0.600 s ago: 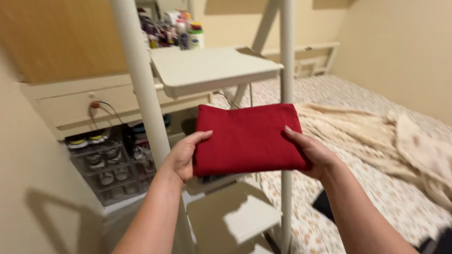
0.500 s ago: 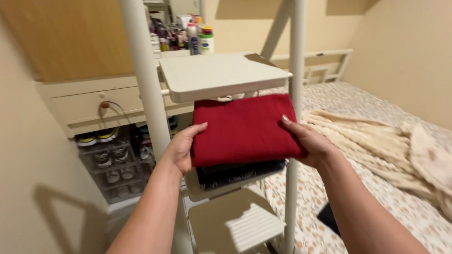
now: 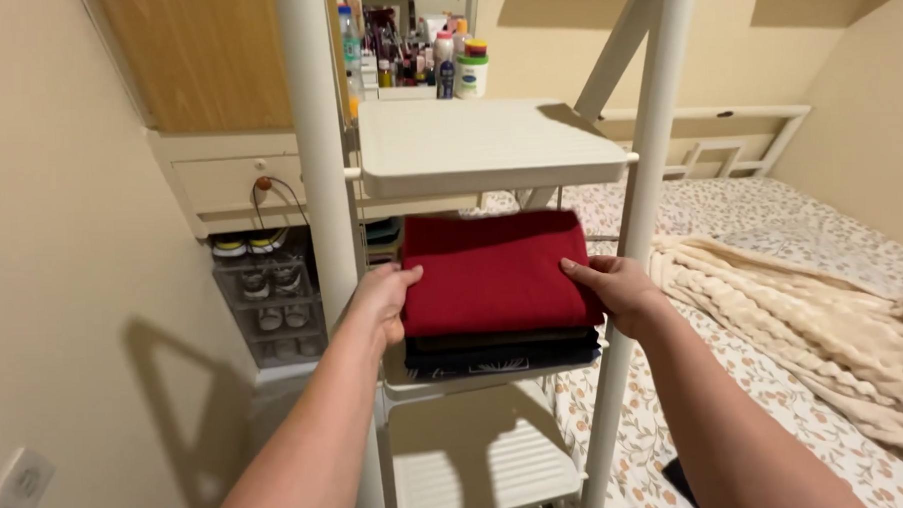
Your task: Fold a blue t-shirt and place it on a stack of folded clothes.
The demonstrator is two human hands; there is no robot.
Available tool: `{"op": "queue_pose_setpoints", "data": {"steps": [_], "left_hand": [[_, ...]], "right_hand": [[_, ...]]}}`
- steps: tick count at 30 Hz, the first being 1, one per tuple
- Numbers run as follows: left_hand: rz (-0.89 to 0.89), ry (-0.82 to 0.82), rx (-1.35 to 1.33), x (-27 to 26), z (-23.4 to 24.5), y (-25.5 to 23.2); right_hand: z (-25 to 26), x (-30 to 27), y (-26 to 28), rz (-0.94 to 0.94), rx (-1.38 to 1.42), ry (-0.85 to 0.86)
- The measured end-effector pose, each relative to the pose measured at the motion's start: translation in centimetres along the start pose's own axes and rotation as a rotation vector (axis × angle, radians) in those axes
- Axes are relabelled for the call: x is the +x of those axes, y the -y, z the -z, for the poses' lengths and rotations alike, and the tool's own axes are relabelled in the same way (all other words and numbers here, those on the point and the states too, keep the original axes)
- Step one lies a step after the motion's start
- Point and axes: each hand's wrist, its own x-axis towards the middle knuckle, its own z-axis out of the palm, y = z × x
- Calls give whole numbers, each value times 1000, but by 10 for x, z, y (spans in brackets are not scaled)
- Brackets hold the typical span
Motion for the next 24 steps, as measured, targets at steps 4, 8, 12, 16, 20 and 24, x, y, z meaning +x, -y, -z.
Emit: {"op": "queue_pose_setpoints", "data": {"steps": [4, 8, 12, 16, 20, 24], "left_hand": [[22, -67, 18, 2, -2, 3], [-11, -60, 59, -1, -4, 5], [3, -105, 106, -6, -7, 4], [-59, -77, 141, -1, -4, 8], [-33, -120, 251, -12, -11, 4], [-155, -310, 859, -47, -44, -19]], "right_hand": [[-7, -6, 11, -14, 29, -50], [-11, -15, 19, -31, 1, -44], [-8, -17, 22, -55, -44, -51], [-8, -15, 17, -53, -21, -92], [-7, -12, 7, -15, -148, -113], [-40, -43, 48, 165, -1001, -392]]}}
